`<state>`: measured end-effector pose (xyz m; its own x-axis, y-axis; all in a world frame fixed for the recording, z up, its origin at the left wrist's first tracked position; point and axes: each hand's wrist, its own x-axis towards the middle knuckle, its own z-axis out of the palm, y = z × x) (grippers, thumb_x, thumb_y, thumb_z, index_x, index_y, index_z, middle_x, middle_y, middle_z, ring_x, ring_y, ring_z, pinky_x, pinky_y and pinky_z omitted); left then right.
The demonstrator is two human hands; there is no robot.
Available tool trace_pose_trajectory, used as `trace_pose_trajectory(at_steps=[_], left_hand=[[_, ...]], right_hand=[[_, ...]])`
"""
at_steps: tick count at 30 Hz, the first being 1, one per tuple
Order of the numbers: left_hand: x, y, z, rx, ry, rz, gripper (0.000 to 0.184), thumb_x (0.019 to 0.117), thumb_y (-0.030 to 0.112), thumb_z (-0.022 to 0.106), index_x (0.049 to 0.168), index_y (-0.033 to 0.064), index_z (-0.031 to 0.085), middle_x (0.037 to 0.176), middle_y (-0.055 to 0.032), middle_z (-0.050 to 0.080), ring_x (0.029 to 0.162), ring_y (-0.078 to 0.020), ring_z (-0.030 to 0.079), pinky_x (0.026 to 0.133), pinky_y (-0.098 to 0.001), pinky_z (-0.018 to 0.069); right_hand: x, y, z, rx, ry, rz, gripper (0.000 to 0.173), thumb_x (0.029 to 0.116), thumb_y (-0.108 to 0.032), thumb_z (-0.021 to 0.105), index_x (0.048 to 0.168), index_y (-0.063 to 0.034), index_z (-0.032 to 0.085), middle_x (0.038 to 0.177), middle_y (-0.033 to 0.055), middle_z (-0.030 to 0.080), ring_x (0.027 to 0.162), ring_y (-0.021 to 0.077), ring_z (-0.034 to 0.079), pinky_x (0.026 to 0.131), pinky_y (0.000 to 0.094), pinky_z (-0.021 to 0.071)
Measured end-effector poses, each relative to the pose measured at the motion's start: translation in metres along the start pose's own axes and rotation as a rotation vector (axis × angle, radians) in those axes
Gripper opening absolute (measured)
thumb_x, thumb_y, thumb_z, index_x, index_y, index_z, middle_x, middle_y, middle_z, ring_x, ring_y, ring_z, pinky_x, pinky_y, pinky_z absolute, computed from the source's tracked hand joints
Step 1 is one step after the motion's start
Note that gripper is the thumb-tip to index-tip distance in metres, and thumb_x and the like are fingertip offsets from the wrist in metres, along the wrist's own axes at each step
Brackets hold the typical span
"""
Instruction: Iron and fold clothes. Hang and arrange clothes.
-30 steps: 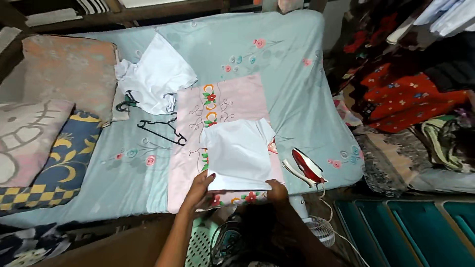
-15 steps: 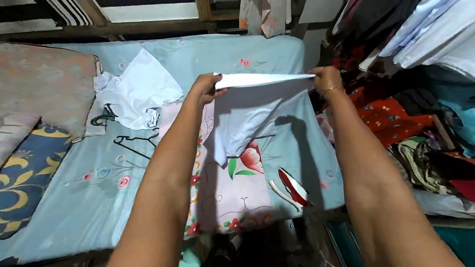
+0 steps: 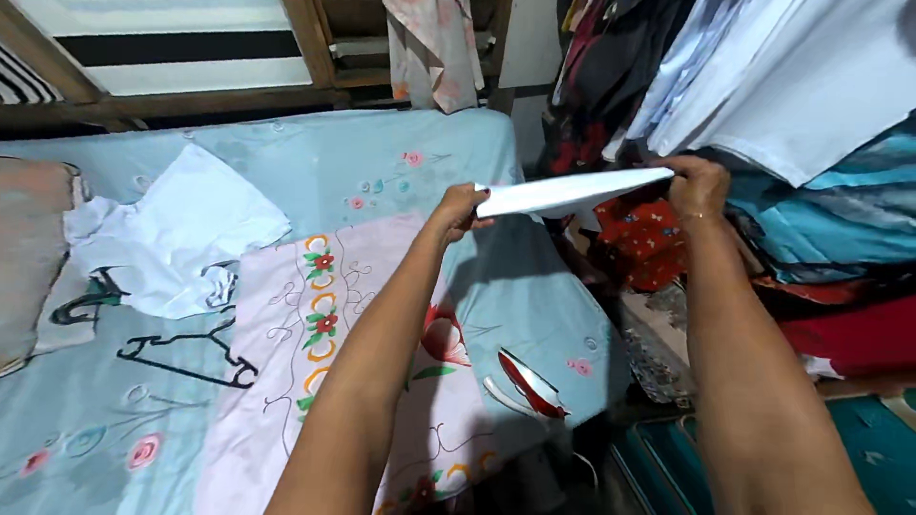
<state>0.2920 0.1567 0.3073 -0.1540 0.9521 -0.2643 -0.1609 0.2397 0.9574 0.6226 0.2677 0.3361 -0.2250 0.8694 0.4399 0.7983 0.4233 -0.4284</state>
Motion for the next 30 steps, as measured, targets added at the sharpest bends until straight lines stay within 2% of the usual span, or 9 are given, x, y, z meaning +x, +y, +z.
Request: trace_pose_trajectory(at_steps=[4,9,11,13,19,23,25,27,30], left_hand=[[0.001,-0.103,0.021,0.235,-0.113,-0.151,0.025,0.1064,0.015,0.055,0.124,-0.003,0.059,0.098,-0.0118,0.064,0.076,-0.0132,0.061,0.072,-0.0317,0.0554],[0.007,-0.205,0.036,0.563,-0.249,-0.403,0.029,0.1039,0.015,0.061,0.119,-0.0098,0.058,0.104,-0.0178,0.06,0.085,-0.0184,0.056,0.082,-0.0363,0.05],[0.004,-0.224,0.042,0.646,-0.308,-0.473,0.028,0.1037,0.017,0.062,0.114,-0.0088,0.058,0.095,-0.0129,0.057,0.077,-0.0152,0.053,0.076,-0.0328,0.0489],[-0.004,-0.237,0.045,0.683,-0.351,-0.487,0.021,0.1021,0.017,0.063,0.1,-0.0032,0.058,0.075,-0.0021,0.05,0.059,-0.0073,0.046,0.06,-0.0245,0.044],[-0.017,-0.23,0.047,0.697,-0.371,-0.502,0.02,0.1013,0.015,0.064,0.091,-0.0008,0.058,0.069,0.0,0.05,0.055,-0.0057,0.046,0.056,-0.0232,0.0422],[-0.019,-0.213,0.056,0.662,-0.362,-0.476,0.019,0.102,0.015,0.063,0.092,-0.0004,0.057,0.07,0.0006,0.05,0.056,-0.0051,0.046,0.057,-0.0224,0.0429],[-0.01,-0.195,0.064,0.663,-0.329,-0.449,0.019,0.1035,0.016,0.061,0.103,-0.0027,0.059,0.08,-0.0034,0.054,0.065,-0.0075,0.05,0.064,-0.0249,0.0457],[0.014,-0.178,0.072,0.602,-0.246,-0.356,0.029,0.1045,0.014,0.06,0.12,-0.01,0.06,0.101,-0.0169,0.061,0.084,-0.0183,0.055,0.082,-0.0366,0.0492],[0.05,-0.135,0.092,0.478,-0.092,-0.159,0.033,0.1034,0.017,0.062,0.122,-0.0107,0.059,0.105,-0.0211,0.062,0.09,-0.025,0.058,0.087,-0.0441,0.0515]], right_hand=[[-0.088,0.073,0.037,-0.027,-0.135,0.033,0.038,0.0957,0.014,0.045,0.118,0.0013,0.073,0.128,0.0288,0.066,0.125,0.0499,0.058,0.106,0.07,0.0405],[-0.201,0.143,0.11,-0.096,-0.386,0.211,0.039,0.0966,0.012,0.045,0.118,-0.0013,0.075,0.129,0.0248,0.068,0.128,0.0478,0.058,0.109,0.0668,0.0379],[-0.237,0.156,0.13,-0.095,-0.437,0.271,0.038,0.0971,0.011,0.047,0.118,-0.002,0.076,0.129,0.023,0.068,0.128,0.0469,0.059,0.11,0.0656,0.0382],[-0.264,0.163,0.141,-0.066,-0.471,0.311,0.039,0.0972,0.012,0.045,0.117,-0.0021,0.076,0.13,0.0222,0.068,0.13,0.0474,0.057,0.112,0.0659,0.0358],[-0.283,0.169,0.136,-0.03,-0.458,0.322,0.042,0.0959,0.015,0.044,0.116,-0.0023,0.077,0.129,0.0214,0.069,0.131,0.0493,0.055,0.112,0.0691,0.0319],[-0.266,0.166,0.121,-0.068,-0.462,0.314,0.042,0.0967,0.014,0.043,0.117,-0.0022,0.076,0.127,0.0234,0.07,0.125,0.0479,0.061,0.109,0.0672,0.0372],[-0.233,0.151,0.101,-0.162,-0.536,0.37,0.037,0.1003,0.006,0.047,0.126,-0.0028,0.072,0.127,0.0291,0.067,0.12,0.0528,0.061,0.102,0.0689,0.0421],[-0.181,0.14,0.079,-0.233,-0.552,0.445,0.034,0.1038,-0.001,0.05,0.134,-0.0008,0.066,0.13,0.0353,0.062,0.122,0.0571,0.057,0.101,0.0715,0.0414],[-0.111,0.144,0.051,-0.255,-0.288,0.343,0.032,0.1003,0.002,0.053,0.127,-0.0042,0.071,0.121,0.0384,0.064,0.112,0.0635,0.059,0.089,0.0809,0.0413]])
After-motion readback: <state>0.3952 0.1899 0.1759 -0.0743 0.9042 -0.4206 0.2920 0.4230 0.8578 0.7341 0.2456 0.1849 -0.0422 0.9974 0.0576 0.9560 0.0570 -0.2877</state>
